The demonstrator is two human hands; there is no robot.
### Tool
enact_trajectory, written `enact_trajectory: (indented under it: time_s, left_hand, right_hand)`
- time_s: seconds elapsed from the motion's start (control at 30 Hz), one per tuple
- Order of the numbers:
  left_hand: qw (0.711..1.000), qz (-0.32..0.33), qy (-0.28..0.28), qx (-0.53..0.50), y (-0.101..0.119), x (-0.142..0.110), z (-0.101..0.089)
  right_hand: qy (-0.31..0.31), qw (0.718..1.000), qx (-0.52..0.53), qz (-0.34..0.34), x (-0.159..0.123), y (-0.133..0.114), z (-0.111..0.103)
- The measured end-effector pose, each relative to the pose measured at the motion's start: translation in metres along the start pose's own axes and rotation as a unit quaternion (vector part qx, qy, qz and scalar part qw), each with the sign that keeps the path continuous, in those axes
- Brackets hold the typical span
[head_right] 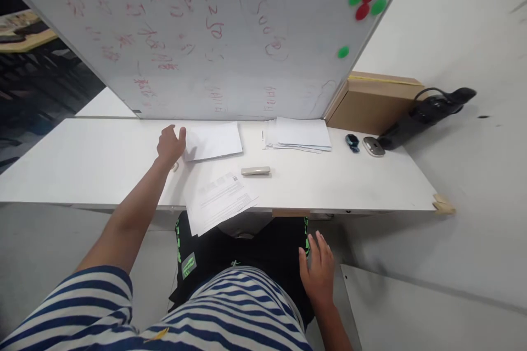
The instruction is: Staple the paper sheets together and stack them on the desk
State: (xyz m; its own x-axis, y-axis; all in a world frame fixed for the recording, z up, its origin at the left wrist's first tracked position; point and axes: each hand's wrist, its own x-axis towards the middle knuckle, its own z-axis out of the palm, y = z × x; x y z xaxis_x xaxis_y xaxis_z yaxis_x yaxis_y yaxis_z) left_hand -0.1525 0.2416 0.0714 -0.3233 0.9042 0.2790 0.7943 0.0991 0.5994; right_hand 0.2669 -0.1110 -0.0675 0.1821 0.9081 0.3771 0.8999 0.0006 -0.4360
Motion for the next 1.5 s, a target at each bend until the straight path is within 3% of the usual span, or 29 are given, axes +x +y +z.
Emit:
enact_trajectory:
  time_s: [0.07,0.1,0.17,0.23,0.3,0.37,0.4,0.43,0.5,0.63,0.83,0.97,1.17,1.33,1.5]
  left_hand:
    - [0.995,0.043,0.029,-0.081,-0.009,-0.055,-0.021]
    - [0.991,0.032,0.036,-0.121,-0.016,-0.089,-0.030]
    - [0.983,-0.062,0.057,-0.162,-0.030,-0.162,-0.042]
    - [0.959,-0.204,0.050,-0.188,-0.041,-0.228,-0.044]
    - [0.895,-0.360,-0.017,-0.263,-0.045,-0.274,-0.039]
    - [0.830,-0.418,-0.132,-0.344,-0.045,-0.295,-0.032]
    - [0.809,-0.406,-0.179,-0.385,-0.044,-0.297,-0.030]
    - [0.795,-0.390,-0.210,-0.414,-0.043,-0.296,-0.028]
    - [0.801,-0.357,-0.213,-0.432,-0.040,-0.288,-0.028]
    - [0.821,-0.355,-0.203,-0.398,-0.041,-0.283,-0.040]
    - [0.808,-0.387,-0.231,-0.379,-0.065,-0.314,-0.067]
    - [0.786,-0.419,-0.241,-0.386,-0.074,-0.328,-0.074]
    - [0.731,-0.434,-0.290,-0.439,-0.072,-0.323,-0.065]
    - [0.741,-0.412,-0.280,-0.450,-0.069,-0.320,-0.049]
    - [0.764,-0.403,-0.235,-0.445,-0.063,-0.321,-0.034]
  right_hand:
    - [0.013,1.000,0.022,0.002,0.013,-0.010,0.005]
    - [0.019,0.999,0.042,0.001,0.021,-0.018,0.009]
    - [0.017,0.995,0.102,0.003,0.036,-0.037,0.019]
    - [-0.018,0.979,0.195,0.049,0.052,-0.061,0.031]
    - [-0.096,0.927,0.314,0.180,0.067,-0.086,0.044]
    - [-0.234,0.814,0.434,0.308,0.081,-0.111,0.058]
    - [-0.278,0.765,0.471,0.341,0.086,-0.122,0.064]
    - [-0.289,0.734,0.494,0.366,0.091,-0.132,0.069]
    - [-0.283,0.704,0.518,0.396,0.095,-0.146,0.077]
    - [-0.260,0.704,0.534,0.389,0.089,-0.154,0.074]
    - [-0.260,0.673,0.585,0.370,0.073,-0.137,0.058]
    - [-0.293,0.695,0.555,0.352,0.065,-0.125,0.058]
    - [-0.260,0.775,0.479,0.321,0.054,-0.108,0.061]
    - [-0.192,0.819,0.441,0.311,0.051,-0.094,0.058]
    - [-0.151,0.814,0.449,0.337,0.048,-0.086,0.052]
